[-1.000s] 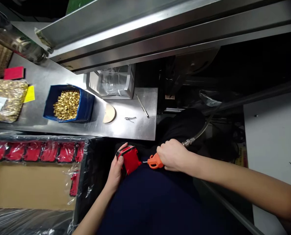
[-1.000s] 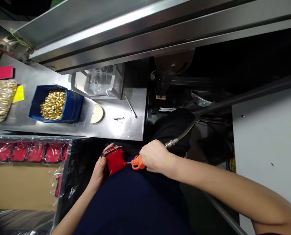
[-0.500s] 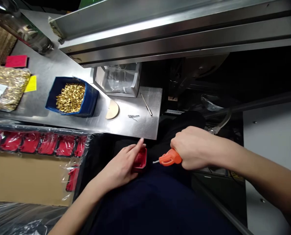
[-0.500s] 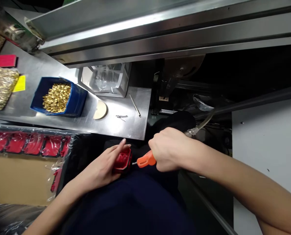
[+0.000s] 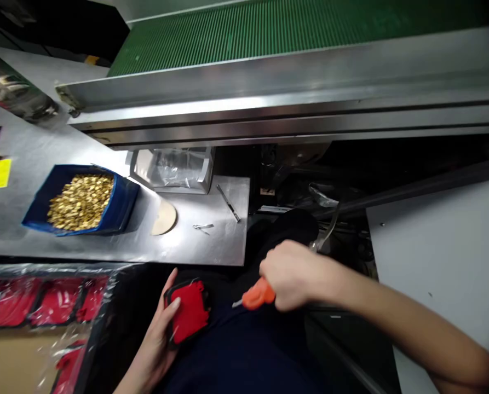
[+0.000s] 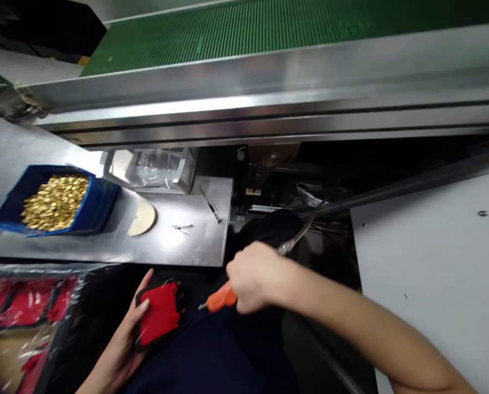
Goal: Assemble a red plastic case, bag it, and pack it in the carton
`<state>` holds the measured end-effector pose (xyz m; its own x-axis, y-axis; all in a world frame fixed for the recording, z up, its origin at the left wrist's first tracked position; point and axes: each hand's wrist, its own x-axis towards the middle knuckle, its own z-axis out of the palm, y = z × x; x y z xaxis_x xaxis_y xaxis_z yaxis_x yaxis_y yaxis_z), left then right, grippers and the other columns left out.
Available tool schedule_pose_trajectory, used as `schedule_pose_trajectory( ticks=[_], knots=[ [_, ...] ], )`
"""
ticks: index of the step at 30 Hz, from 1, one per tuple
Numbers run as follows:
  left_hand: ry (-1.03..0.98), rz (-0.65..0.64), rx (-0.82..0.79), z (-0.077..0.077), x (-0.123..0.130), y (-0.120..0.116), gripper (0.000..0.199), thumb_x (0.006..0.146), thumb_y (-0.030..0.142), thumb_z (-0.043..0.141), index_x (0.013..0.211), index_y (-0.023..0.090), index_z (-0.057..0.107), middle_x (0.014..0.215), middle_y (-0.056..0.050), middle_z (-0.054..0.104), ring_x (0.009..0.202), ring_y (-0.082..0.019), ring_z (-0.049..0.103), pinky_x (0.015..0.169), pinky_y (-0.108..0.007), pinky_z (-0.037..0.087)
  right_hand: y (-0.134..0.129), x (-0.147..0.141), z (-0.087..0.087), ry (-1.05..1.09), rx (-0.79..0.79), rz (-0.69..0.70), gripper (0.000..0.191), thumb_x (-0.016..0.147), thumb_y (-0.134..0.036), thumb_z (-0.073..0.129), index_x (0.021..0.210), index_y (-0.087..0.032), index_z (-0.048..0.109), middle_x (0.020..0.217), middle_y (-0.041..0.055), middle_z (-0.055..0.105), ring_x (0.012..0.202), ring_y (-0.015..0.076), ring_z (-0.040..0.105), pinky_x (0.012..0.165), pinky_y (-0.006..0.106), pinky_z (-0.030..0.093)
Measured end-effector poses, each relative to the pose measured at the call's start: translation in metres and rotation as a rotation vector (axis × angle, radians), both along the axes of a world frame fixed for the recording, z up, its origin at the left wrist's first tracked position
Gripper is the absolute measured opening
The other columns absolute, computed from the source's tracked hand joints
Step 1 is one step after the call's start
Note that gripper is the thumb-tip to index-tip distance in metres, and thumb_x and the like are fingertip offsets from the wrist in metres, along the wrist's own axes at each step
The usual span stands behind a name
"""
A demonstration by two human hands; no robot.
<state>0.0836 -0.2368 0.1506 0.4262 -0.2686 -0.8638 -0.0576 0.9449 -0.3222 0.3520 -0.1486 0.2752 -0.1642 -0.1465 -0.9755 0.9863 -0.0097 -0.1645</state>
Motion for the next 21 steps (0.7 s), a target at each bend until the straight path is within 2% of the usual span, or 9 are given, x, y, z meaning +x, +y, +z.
schedule_pose_trajectory(
  ticks=[3, 5, 7, 8, 10, 13, 15, 18, 21],
  knots=[
    [0.075, 0.091, -0.169, 0.001, 0.000, -0.003, 0.086, 0.079, 0.052, 0.078, 0.155, 0.044, 0.039, 0.134, -0.007, 0.074, 0.119, -0.040, 0.070, 0.099, -0.056, 0.061, -0.031, -0.002, 0.004, 0.037, 0.048, -0.003, 0.019, 0.077, -0.035, 0.068, 0.082, -0.018, 0.071, 0.077, 0.0078, 0.072, 0.071, 0.0271, 0.071, 0.062, 0.036, 0.050],
    [0.086, 0.101, -0.177, 0.004, 0.002, 0.002, 0.080, 0.079, 0.055, 0.075, 0.152, 0.040, 0.046, 0.134, -0.008, 0.073, 0.128, -0.042, 0.065, 0.098, -0.056, 0.061, -0.051, 0.016, -0.001, -0.009, 0.237, 0.033, 0.025, 0.082, -0.030, 0.067, 0.101, -0.014, 0.069, 0.101, 0.0123, 0.073, 0.093, 0.0281, 0.069, 0.085, 0.041, 0.052],
    [0.089, 0.081, -0.124, 0.005, 0.007, 0.008, 0.075, 0.079, 0.057, 0.074, 0.148, 0.040, 0.051, 0.138, -0.006, 0.071, 0.136, -0.040, 0.058, 0.095, -0.050, 0.064, -0.063, 0.050, -0.009, -0.097, 0.444, 0.112, 0.028, 0.089, -0.019, 0.060, 0.117, -0.014, 0.064, 0.127, 0.0165, 0.065, 0.116, 0.0290, 0.061, 0.102, 0.042, 0.045],
    [0.077, 0.070, -0.085, 0.005, 0.011, 0.011, 0.073, 0.079, 0.056, 0.075, 0.146, 0.040, 0.052, 0.140, -0.005, 0.070, 0.139, -0.039, 0.056, 0.092, -0.046, 0.065, -0.067, 0.069, -0.015, -0.141, 0.507, 0.156, 0.031, 0.093, -0.015, 0.055, 0.123, -0.016, 0.062, 0.135, 0.0171, 0.061, 0.122, 0.0294, 0.057, 0.103, 0.043, 0.043],
    [0.031, 0.053, 0.001, -0.001, 0.022, 0.015, 0.073, 0.077, 0.053, 0.079, 0.144, 0.038, 0.054, 0.143, -0.004, 0.068, 0.137, -0.037, 0.058, 0.088, -0.037, 0.065, -0.071, 0.105, -0.030, -0.194, 0.549, 0.204, 0.034, 0.097, -0.011, 0.048, 0.128, -0.018, 0.060, 0.139, 0.0176, 0.057, 0.120, 0.0298, 0.057, 0.099, 0.042, 0.044],
    [-0.032, 0.025, 0.114, -0.016, 0.044, 0.020, 0.073, 0.075, 0.048, 0.083, 0.141, 0.032, 0.056, 0.135, -0.008, 0.072, 0.117, -0.034, 0.070, 0.080, -0.032, 0.065, -0.074, 0.143, -0.065, -0.195, 0.549, 0.218, 0.033, 0.102, -0.011, 0.041, 0.127, -0.017, 0.061, 0.136, 0.0181, 0.059, 0.110, 0.0286, 0.060, 0.091, 0.041, 0.045],
    [-0.073, 0.007, 0.198, -0.026, 0.061, 0.023, 0.072, 0.075, 0.047, 0.084, 0.139, 0.028, 0.056, 0.131, -0.010, 0.073, 0.109, -0.032, 0.073, 0.081, -0.032, 0.064, -0.075, 0.157, -0.093, -0.183, 0.559, 0.218, 0.034, 0.104, -0.013, 0.038, 0.129, -0.018, 0.061, 0.140, 0.0170, 0.057, 0.114, 0.0285, 0.058, 0.090, 0.039, 0.046],
    [-0.139, -0.057, 0.325, -0.036, 0.083, 0.025, 0.074, 0.076, 0.048, 0.085, 0.140, 0.025, 0.054, 0.131, -0.012, 0.071, 0.109, -0.031, 0.072, 0.087, -0.037, 0.062, -0.081, 0.168, -0.130, -0.194, 0.581, 0.198, 0.038, 0.106, -0.015, 0.038, 0.137, -0.021, 0.058, 0.143, 0.0143, 0.055, 0.121, 0.0274, 0.056, 0.090, 0.037, 0.048],
    [-0.187, -0.163, 0.471, -0.043, 0.092, 0.022, 0.070, 0.084, 0.056, 0.075, 0.140, 0.023, 0.049, 0.128, -0.013, 0.071, 0.106, -0.030, 0.072, 0.089, -0.041, 0.062, -0.094, 0.173, -0.151, -0.265, 0.617, 0.155, 0.045, 0.105, -0.013, 0.041, 0.149, -0.019, 0.048, 0.138, 0.0137, 0.056, 0.117, 0.0262, 0.058, 0.090, 0.037, 0.051]
  ],
)
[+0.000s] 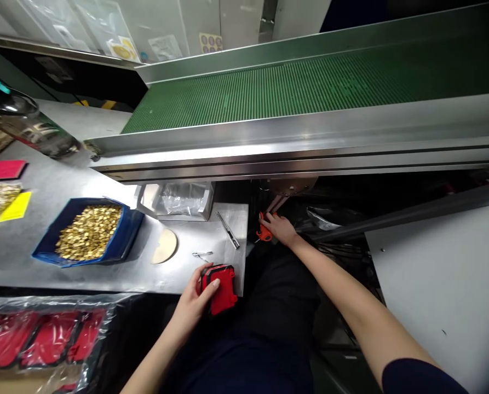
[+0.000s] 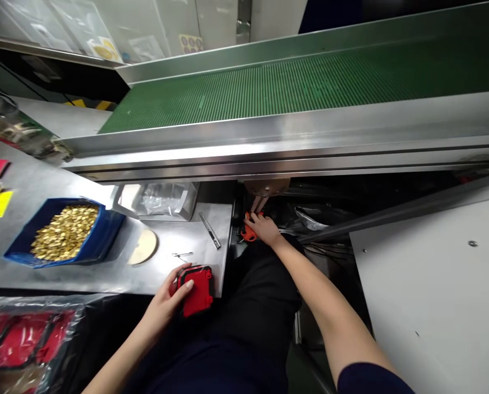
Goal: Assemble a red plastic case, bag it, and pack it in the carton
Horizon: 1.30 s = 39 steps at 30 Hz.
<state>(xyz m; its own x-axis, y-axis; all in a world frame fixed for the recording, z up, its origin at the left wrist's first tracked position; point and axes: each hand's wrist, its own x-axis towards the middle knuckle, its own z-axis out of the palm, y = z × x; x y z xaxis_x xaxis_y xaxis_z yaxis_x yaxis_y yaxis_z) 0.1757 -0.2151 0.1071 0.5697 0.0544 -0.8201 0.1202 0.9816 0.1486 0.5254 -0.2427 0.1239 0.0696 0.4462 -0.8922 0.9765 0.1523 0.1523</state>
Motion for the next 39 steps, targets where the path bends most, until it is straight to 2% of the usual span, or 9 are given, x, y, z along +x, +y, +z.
schedule_pose_trajectory(
  ticks=[4, 10, 13, 19, 23, 26, 30, 33, 39],
  knots=[
    [0.055, -0.173, 0.280, -0.012, -0.008, -0.006, 0.063, 0.087, 0.060, 0.068, 0.136, 0.022, 0.056, 0.119, -0.010, 0.073, 0.104, -0.029, 0.071, 0.093, -0.042, 0.058, -0.026, 0.000, -0.008, -0.084, 0.093, -0.122, 0.055, 0.101, -0.009, 0.042, 0.156, -0.016, 0.037, 0.134, 0.0167, 0.056, 0.108, 0.0248, 0.062, 0.085, 0.034, 0.054],
    [0.188, -0.298, 0.461, -0.023, -0.025, -0.009, 0.061, 0.089, 0.061, 0.065, 0.135, 0.021, 0.062, 0.079, 0.000, 0.062, 0.072, -0.022, 0.060, 0.071, -0.035, 0.050, -0.056, -0.011, 0.001, -0.166, 0.258, -0.336, 0.057, 0.093, -0.003, 0.045, 0.149, -0.015, 0.042, 0.129, 0.0164, 0.055, 0.097, 0.0239, 0.066, 0.073, 0.029, 0.051],
    [0.207, -0.310, 0.521, -0.025, -0.023, -0.009, 0.058, 0.092, 0.062, 0.061, 0.134, 0.021, 0.061, 0.082, 0.000, 0.063, 0.075, -0.022, 0.062, 0.073, -0.035, 0.051, -0.065, -0.020, 0.011, -0.250, 0.377, -0.452, 0.052, 0.094, -0.010, 0.049, 0.144, -0.014, 0.042, 0.129, 0.0162, 0.055, 0.089, 0.0223, 0.066, 0.070, 0.030, 0.050],
    [0.315, -0.299, 0.692, -0.020, -0.022, -0.009, 0.055, 0.094, 0.059, 0.059, 0.132, 0.019, 0.055, 0.095, -0.005, 0.064, 0.080, -0.024, 0.065, 0.076, -0.038, 0.055, -0.097, -0.049, 0.050, -0.353, 0.607, -0.619, 0.029, 0.101, -0.031, 0.047, 0.124, -0.017, 0.055, 0.118, 0.0139, 0.060, 0.099, 0.0282, 0.065, 0.086, 0.040, 0.053],
    [0.363, -0.279, 0.866, -0.027, -0.026, 0.016, 0.040, 0.100, 0.052, 0.051, 0.123, 0.020, 0.061, 0.112, -0.010, 0.064, 0.092, -0.025, 0.065, 0.082, -0.040, 0.055, -0.127, -0.068, 0.076, -0.330, 0.703, -0.679, 0.032, 0.102, -0.038, 0.043, 0.121, -0.018, 0.059, 0.120, 0.0144, 0.059, 0.103, 0.0292, 0.065, 0.087, 0.041, 0.054],
    [0.325, -0.288, 0.987, -0.058, -0.013, 0.060, 0.033, 0.103, 0.045, 0.048, 0.097, 0.021, 0.069, 0.096, -0.006, 0.069, 0.088, -0.022, 0.066, 0.085, -0.037, 0.054, -0.138, -0.071, 0.082, -0.288, 0.707, -0.685, 0.032, 0.102, -0.039, 0.044, 0.119, -0.018, 0.060, 0.119, 0.0143, 0.061, 0.105, 0.0301, 0.065, 0.087, 0.042, 0.054],
    [0.302, -0.366, 1.089, -0.124, 0.022, 0.125, 0.020, 0.100, 0.034, 0.060, 0.104, 0.017, 0.070, 0.109, -0.007, 0.071, 0.103, -0.022, 0.067, 0.097, -0.043, 0.054, -0.134, -0.068, 0.083, -0.196, 0.627, -0.626, 0.029, 0.101, -0.039, 0.046, 0.114, -0.020, 0.064, 0.113, 0.0120, 0.066, 0.101, 0.0318, 0.065, 0.090, 0.048, 0.052],
    [0.299, -0.464, 1.100, -0.163, 0.043, 0.154, 0.024, 0.097, 0.036, 0.068, 0.106, 0.015, 0.069, 0.112, -0.008, 0.071, 0.105, -0.023, 0.067, 0.095, -0.047, 0.056, -0.136, -0.069, 0.091, -0.125, 0.572, -0.577, 0.029, 0.102, -0.041, 0.045, 0.114, -0.023, 0.066, 0.111, 0.0099, 0.068, 0.102, 0.0305, 0.066, 0.089, 0.047, 0.054],
    [0.292, -0.539, 1.112, -0.189, 0.049, 0.163, 0.027, 0.099, 0.039, 0.064, 0.110, 0.015, 0.068, 0.111, -0.008, 0.072, 0.103, -0.023, 0.069, 0.094, -0.047, 0.058, -0.179, -0.074, 0.098, -0.159, 0.626, -0.595, 0.041, 0.104, -0.051, 0.039, 0.118, -0.026, 0.068, 0.129, 0.0118, 0.067, 0.126, 0.0339, 0.061, 0.093, 0.048, 0.056]
  ],
)
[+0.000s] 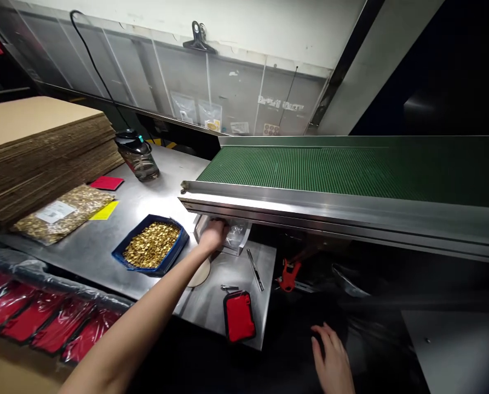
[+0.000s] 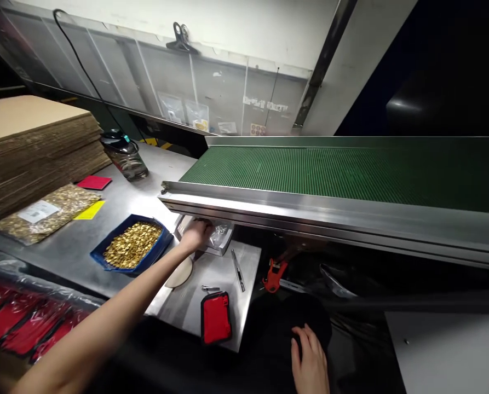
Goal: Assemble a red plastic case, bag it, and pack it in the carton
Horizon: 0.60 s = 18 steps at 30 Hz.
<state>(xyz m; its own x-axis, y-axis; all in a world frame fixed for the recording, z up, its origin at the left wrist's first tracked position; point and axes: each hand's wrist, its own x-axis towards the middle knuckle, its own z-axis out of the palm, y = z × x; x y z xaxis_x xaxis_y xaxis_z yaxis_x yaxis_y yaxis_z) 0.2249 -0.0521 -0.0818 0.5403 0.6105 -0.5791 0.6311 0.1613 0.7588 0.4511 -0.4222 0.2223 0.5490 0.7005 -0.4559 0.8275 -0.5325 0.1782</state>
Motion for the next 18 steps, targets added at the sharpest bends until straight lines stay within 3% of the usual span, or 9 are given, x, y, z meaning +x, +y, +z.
schedule_pose_trajectory(
  ticks=[5, 10, 15, 18],
  knots=[
    [-0.055, -0.012, 0.025, -0.003, -0.009, -0.006, 0.030, 0.100, 0.041, 0.063, 0.114, 0.015, 0.068, 0.118, -0.010, 0.070, 0.113, -0.026, 0.067, 0.102, -0.051, 0.054, -0.010, -0.003, -0.011, -0.046, 0.027, -0.054, 0.046, 0.104, -0.056, 0.037, 0.117, -0.026, 0.069, 0.127, 0.0117, 0.069, 0.126, 0.0352, 0.062, 0.094, 0.051, 0.055],
    [-0.144, -0.024, -0.018, -0.005, -0.010, -0.003, 0.031, 0.097, 0.043, 0.067, 0.108, 0.015, 0.070, 0.111, -0.009, 0.072, 0.107, -0.024, 0.069, 0.099, -0.049, 0.056, -0.003, 0.005, -0.018, -0.080, 0.037, -0.024, 0.048, 0.102, -0.058, 0.039, 0.110, -0.026, 0.072, 0.120, 0.0117, 0.072, 0.115, 0.0354, 0.068, 0.091, 0.053, 0.055],
    [-0.155, 0.134, -0.078, -0.008, -0.007, 0.006, 0.026, 0.099, 0.039, 0.064, 0.105, 0.015, 0.070, 0.106, -0.007, 0.074, 0.098, -0.021, 0.071, 0.091, -0.043, 0.059, -0.015, 0.022, -0.020, -0.076, 0.002, 0.009, 0.040, 0.099, -0.055, 0.046, 0.108, -0.029, 0.075, 0.117, 0.0112, 0.074, 0.110, 0.0371, 0.070, 0.083, 0.052, 0.057],
    [-0.176, 0.245, -0.071, 0.005, -0.012, 0.001, 0.026, 0.100, 0.040, 0.063, 0.105, 0.015, 0.070, 0.109, -0.008, 0.073, 0.103, -0.023, 0.070, 0.096, -0.046, 0.057, -0.018, 0.025, -0.019, -0.076, 0.004, 0.002, 0.037, 0.098, -0.053, 0.048, 0.109, -0.029, 0.075, 0.118, 0.0107, 0.074, 0.110, 0.0377, 0.070, 0.084, 0.052, 0.056]
  ],
)
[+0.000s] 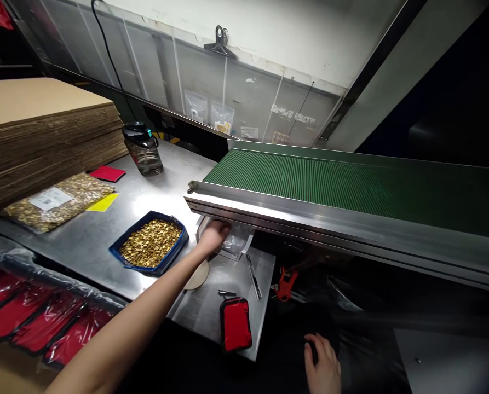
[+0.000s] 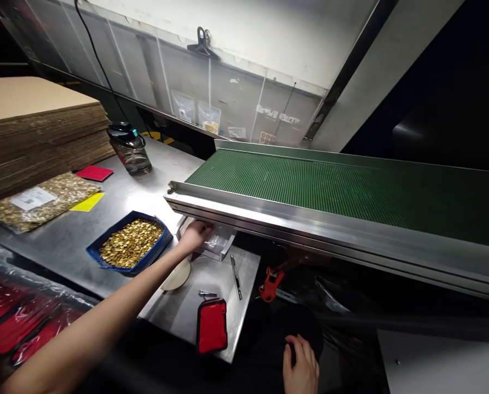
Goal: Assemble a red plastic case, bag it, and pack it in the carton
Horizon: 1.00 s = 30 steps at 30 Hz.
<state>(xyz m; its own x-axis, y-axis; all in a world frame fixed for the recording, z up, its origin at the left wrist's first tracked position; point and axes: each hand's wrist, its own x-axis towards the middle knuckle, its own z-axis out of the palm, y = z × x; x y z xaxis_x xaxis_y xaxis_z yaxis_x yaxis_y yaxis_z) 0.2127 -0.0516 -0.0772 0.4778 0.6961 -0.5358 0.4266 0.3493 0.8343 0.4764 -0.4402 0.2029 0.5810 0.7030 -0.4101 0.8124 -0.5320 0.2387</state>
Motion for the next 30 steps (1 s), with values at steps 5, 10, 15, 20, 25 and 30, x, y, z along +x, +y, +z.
schedule_pose_trajectory(
  ticks=[5, 10, 15, 20, 25, 30],
  knots=[
    [-0.058, 0.147, -0.008, 0.042, -0.006, -0.019, 0.026, 0.101, 0.041, 0.059, 0.100, 0.016, 0.070, 0.106, -0.007, 0.073, 0.103, -0.022, 0.068, 0.099, -0.045, 0.053, 0.018, -0.015, 0.005, 0.022, 0.004, -0.078, 0.038, 0.096, -0.052, 0.049, 0.107, -0.027, 0.075, 0.117, 0.0123, 0.073, 0.112, 0.0385, 0.068, 0.089, 0.054, 0.054],
    [-0.044, 0.294, -0.126, 0.071, -0.003, -0.008, 0.026, 0.100, 0.039, 0.058, 0.096, 0.016, 0.069, 0.093, -0.004, 0.072, 0.089, -0.021, 0.066, 0.087, -0.039, 0.052, 0.036, -0.029, 0.008, 0.025, 0.039, -0.157, 0.044, 0.097, -0.057, 0.044, 0.106, -0.025, 0.074, 0.117, 0.0133, 0.072, 0.115, 0.0401, 0.065, 0.094, 0.057, 0.051],
    [-0.169, 0.309, -0.264, 0.118, -0.016, -0.012, 0.033, 0.098, 0.043, 0.054, 0.078, 0.020, 0.065, 0.073, 0.000, 0.062, 0.074, -0.019, 0.057, 0.071, -0.030, 0.042, 0.081, -0.054, 0.013, 0.099, 0.100, -0.253, 0.049, 0.099, -0.062, 0.044, 0.110, -0.023, 0.072, 0.113, 0.0137, 0.070, 0.100, 0.0330, 0.070, 0.081, 0.046, 0.058],
    [-0.374, 0.249, -0.566, 0.176, -0.019, -0.056, 0.044, 0.093, 0.058, 0.058, 0.078, 0.018, 0.067, 0.072, -0.002, 0.063, 0.069, -0.018, 0.056, 0.064, -0.028, 0.043, 0.197, -0.122, 0.026, 0.470, 0.256, -0.352, 0.034, 0.102, -0.052, 0.052, 0.116, -0.026, 0.067, 0.121, 0.0099, 0.067, 0.116, 0.0276, 0.064, 0.102, 0.040, 0.052],
    [-0.534, 0.151, -0.818, 0.213, -0.008, -0.083, 0.049, 0.090, 0.063, 0.060, 0.084, 0.017, 0.076, 0.073, -0.006, 0.070, 0.064, -0.019, 0.060, 0.061, -0.028, 0.047, 0.261, -0.151, 0.025, 0.652, 0.087, -0.272, 0.042, 0.089, -0.042, 0.074, 0.127, -0.026, 0.068, 0.130, 0.0105, 0.068, 0.123, 0.0333, 0.061, 0.108, 0.047, 0.048],
    [-0.484, 0.202, -0.688, 0.209, -0.010, -0.088, 0.036, 0.090, 0.055, 0.067, 0.098, 0.022, 0.078, 0.100, -0.010, 0.076, 0.099, -0.028, 0.068, 0.095, -0.039, 0.053, 0.241, -0.142, 0.038, 0.778, 0.144, -0.682, 0.037, 0.101, -0.049, 0.058, 0.121, -0.022, 0.074, 0.111, 0.0113, 0.077, 0.096, 0.0256, 0.073, 0.091, 0.040, 0.057]
  ],
)
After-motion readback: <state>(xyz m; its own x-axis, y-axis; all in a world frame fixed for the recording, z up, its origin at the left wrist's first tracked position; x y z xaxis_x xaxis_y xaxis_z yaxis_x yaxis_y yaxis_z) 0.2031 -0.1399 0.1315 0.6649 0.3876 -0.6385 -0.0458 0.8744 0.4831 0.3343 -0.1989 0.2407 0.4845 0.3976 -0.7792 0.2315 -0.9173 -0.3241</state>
